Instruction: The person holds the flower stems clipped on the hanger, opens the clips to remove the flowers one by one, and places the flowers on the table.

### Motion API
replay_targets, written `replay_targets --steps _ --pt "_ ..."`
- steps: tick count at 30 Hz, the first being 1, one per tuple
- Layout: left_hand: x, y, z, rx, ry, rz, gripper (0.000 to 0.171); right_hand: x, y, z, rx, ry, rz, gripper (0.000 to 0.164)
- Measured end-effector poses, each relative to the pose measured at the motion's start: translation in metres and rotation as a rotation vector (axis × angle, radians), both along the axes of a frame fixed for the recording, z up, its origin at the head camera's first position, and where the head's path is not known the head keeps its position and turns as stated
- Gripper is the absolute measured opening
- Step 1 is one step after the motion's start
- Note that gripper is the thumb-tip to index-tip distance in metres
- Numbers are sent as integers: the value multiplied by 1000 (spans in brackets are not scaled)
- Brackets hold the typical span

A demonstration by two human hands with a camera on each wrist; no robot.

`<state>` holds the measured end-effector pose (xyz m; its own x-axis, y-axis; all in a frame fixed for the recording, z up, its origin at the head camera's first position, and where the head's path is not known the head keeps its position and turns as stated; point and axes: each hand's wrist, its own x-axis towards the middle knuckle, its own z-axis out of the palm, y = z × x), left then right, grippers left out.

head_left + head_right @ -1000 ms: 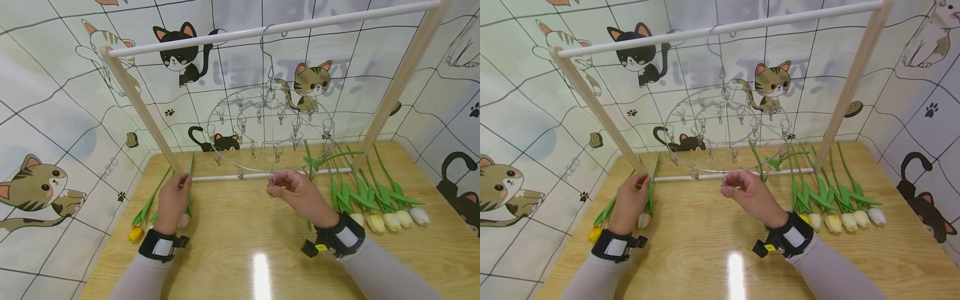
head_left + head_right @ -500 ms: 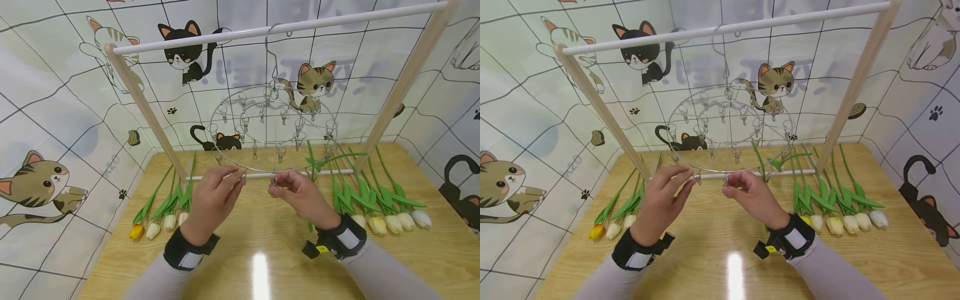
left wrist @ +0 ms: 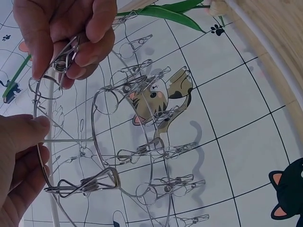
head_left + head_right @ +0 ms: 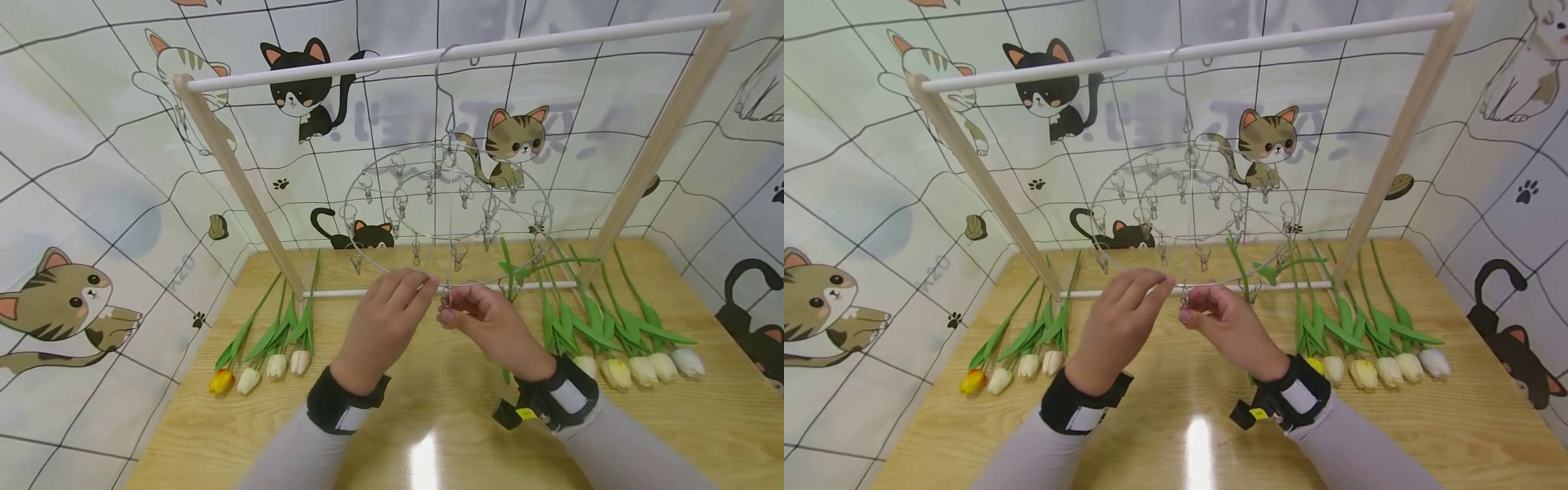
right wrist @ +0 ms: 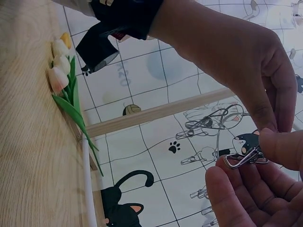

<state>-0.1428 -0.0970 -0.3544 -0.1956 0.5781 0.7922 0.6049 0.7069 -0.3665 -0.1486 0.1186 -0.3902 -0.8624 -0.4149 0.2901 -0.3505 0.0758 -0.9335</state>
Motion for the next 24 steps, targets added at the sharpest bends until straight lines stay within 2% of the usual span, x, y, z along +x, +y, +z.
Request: replay_targets --steps 6,9,12,19,24 --pt "0 1 -2 -38 38 34 21 2 -1 -1 -17 5 12 20" --pt "-2 0 -4 -56 67 56 18 1 0 0 10 13 19 21" --pt "-3 -1 -5 -62 84 69 18 -1 4 4 110 29 23 22" --pt "-7 -5 -6 -59 76 89 18 2 27 27 452 42 65 36" --pt "-7 -11 -5 -50 53 100 20 10 40 42 585 89 127 30"
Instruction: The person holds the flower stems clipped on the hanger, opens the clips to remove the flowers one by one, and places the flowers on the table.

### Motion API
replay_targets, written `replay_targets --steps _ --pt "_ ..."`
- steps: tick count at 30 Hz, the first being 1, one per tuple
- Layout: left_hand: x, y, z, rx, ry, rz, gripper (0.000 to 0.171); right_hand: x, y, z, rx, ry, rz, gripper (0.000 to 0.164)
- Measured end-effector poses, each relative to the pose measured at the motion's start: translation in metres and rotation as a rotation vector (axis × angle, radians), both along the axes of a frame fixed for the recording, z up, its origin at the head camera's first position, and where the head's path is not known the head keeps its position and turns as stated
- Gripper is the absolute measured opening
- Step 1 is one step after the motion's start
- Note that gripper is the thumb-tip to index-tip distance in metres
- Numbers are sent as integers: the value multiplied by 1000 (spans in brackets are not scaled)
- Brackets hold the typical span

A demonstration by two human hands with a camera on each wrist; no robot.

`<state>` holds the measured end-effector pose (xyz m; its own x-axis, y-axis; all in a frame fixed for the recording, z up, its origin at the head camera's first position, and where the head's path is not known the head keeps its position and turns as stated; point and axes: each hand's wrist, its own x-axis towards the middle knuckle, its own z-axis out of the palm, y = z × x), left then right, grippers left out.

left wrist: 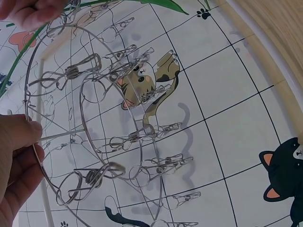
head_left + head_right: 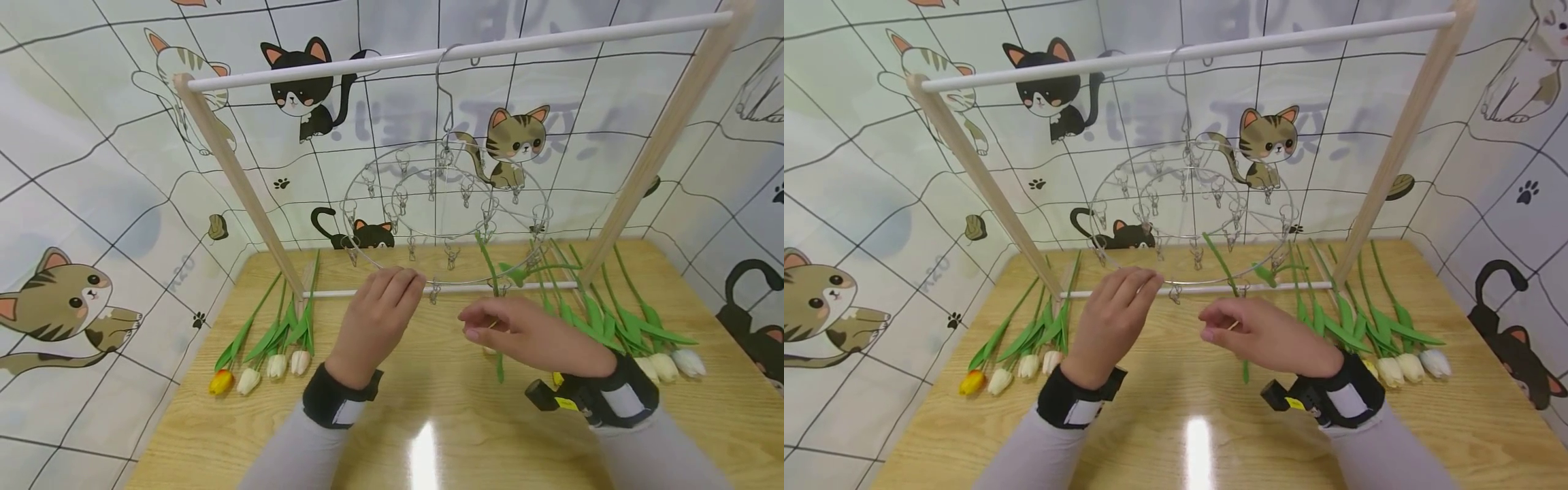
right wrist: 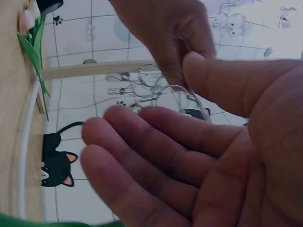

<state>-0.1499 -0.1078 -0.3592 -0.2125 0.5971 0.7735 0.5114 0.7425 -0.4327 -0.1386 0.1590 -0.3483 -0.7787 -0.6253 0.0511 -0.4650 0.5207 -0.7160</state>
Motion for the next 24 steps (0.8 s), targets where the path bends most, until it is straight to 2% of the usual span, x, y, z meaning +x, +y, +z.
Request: replay_targets --steps 5,9,12,15,18,21,24 --pt "-1 -5 0 23 -32 4 16 9 11 9 39 58 52 20" --pt "-4 -9 -1 45 -50 16 18 14 17 16 21 113 47 9" --pt "-6 -12 -1 71 -66 20 18 15 19 19 10 161 3 5" --pt "-7 -14 -1 96 -73 20 16 15 18 19 -36 239 -68 7" --pt "-10 -18 0 118 -71 27 15 15 13 15 -165 391 -129 17" --pt "-13 -21 0 149 -75 30 16 12 6 10 -301 577 -148 25" --pt "-15 -23 1 203 -92 12 16 8 0 5 -356 760 -165 13"
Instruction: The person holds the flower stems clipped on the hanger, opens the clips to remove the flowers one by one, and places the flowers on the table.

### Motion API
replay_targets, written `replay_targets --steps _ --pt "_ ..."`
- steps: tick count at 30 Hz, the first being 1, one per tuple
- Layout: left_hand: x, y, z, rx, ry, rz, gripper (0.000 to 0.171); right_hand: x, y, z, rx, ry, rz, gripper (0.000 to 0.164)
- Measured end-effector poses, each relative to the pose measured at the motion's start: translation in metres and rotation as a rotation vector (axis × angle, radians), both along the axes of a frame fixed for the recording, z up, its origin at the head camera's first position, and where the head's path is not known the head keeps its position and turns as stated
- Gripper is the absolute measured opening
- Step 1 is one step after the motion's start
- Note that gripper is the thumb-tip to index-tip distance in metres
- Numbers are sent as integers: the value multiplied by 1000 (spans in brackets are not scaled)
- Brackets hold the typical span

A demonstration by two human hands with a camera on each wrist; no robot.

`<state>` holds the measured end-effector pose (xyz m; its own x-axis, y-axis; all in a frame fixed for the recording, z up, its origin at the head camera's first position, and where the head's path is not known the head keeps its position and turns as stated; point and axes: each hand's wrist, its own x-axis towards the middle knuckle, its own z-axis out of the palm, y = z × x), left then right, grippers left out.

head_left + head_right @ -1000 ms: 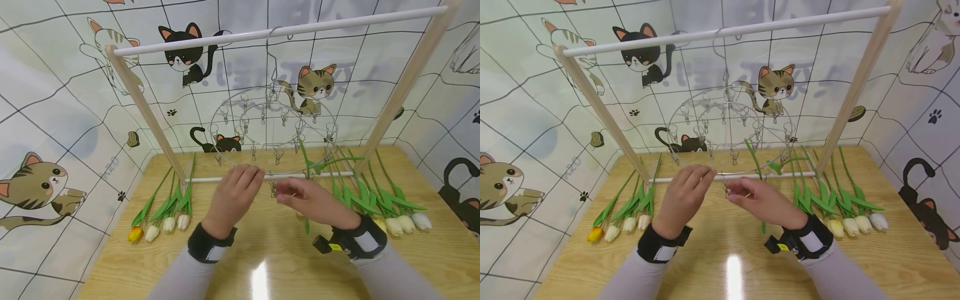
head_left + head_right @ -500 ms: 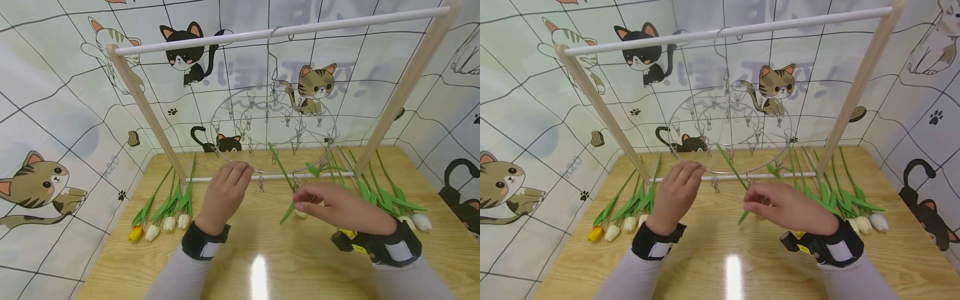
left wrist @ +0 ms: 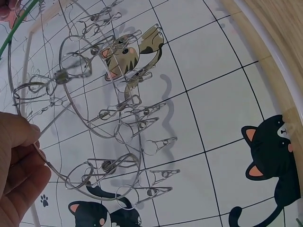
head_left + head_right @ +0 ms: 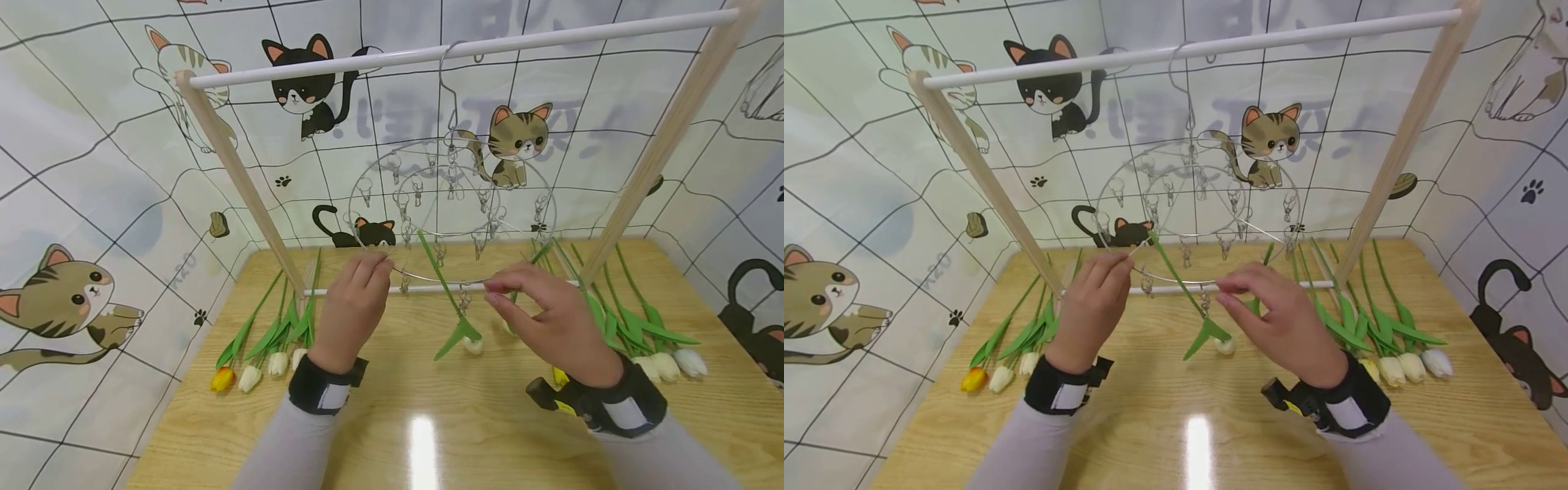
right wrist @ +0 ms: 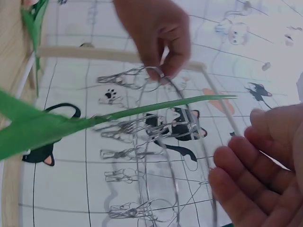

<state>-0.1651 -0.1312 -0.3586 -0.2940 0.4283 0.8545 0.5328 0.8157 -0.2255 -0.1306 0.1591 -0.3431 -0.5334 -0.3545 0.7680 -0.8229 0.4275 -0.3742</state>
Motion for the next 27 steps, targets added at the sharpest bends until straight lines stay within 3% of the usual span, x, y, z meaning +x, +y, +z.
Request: replay_targets --steps 4,8,14,21,27 --pt "-2 -2 2 53 -16 -16 15 -7 -7 -5 31 226 -94 34" --pt "-2 -4 3 48 -23 -9 16 -13 -9 -7 86 357 -141 35" --pt "-2 -4 2 37 -27 -9 16 -17 -7 -11 191 398 -191 37" --pt "-2 -4 1 66 -46 -23 15 -20 -5 -13 231 404 -194 39" --pt "1 -3 0 152 -74 -108 19 -20 -4 -14 236 409 -204 39"
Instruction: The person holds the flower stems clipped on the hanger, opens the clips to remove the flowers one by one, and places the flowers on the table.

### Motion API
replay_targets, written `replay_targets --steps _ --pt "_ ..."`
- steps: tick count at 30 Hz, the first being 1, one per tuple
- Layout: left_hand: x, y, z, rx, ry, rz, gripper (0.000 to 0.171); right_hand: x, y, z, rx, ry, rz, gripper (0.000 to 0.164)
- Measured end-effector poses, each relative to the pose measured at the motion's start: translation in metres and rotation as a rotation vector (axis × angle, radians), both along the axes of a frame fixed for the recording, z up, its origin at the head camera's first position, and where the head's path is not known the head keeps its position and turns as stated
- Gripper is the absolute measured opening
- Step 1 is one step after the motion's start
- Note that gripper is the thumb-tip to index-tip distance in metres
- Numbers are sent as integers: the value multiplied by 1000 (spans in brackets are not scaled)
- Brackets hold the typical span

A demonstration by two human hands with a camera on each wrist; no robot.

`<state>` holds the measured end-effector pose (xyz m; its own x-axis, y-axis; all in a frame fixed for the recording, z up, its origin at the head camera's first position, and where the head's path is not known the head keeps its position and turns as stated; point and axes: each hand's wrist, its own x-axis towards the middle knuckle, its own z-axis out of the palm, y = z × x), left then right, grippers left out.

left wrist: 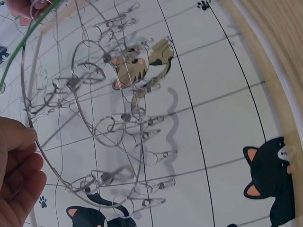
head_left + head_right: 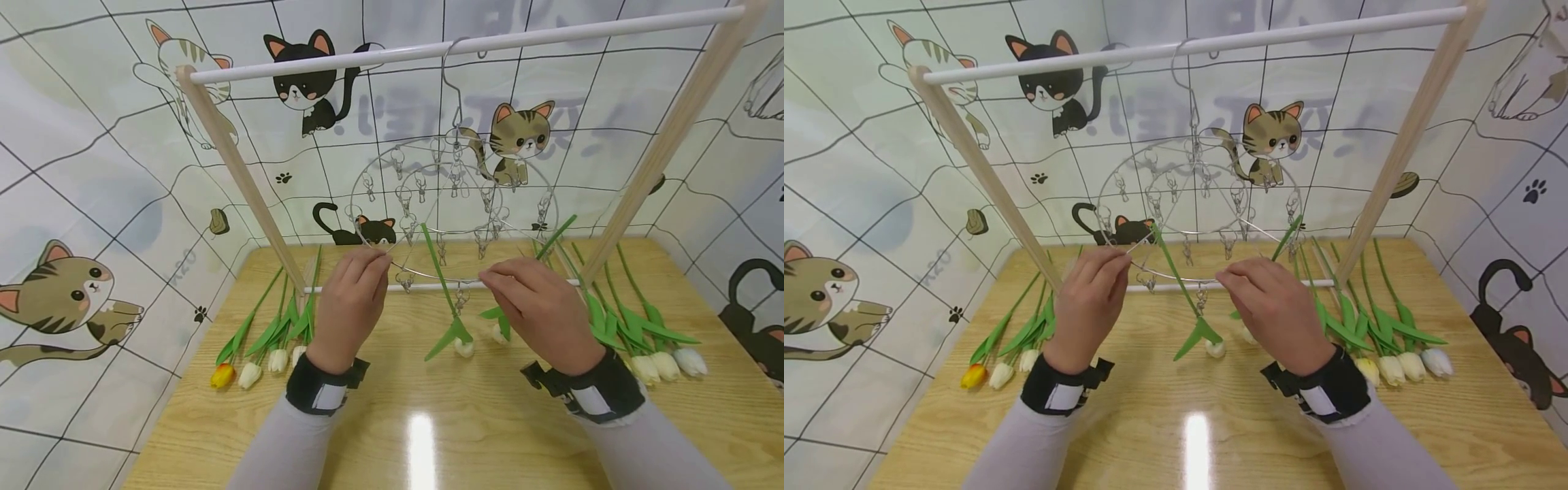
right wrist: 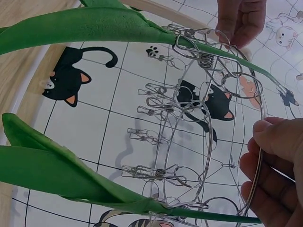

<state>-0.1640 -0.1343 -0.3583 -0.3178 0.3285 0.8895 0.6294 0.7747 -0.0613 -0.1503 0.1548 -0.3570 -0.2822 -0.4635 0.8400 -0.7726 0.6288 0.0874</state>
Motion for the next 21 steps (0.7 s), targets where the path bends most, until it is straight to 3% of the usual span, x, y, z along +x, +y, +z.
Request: replay_targets --steps 8,12,15,21 --pt "14 12 -8 167 24 -272 13 1 0 2 -2 -2 9 39" --pt "22 25 -20 183 16 -380 16 1 1 3 3 -16 16 41" --pt "28 35 -31 150 -105 -386 11 2 1 4 1 -25 20 43" --pt "37 55 -55 114 -481 -233 26 2 2 5 7 -22 22 40"
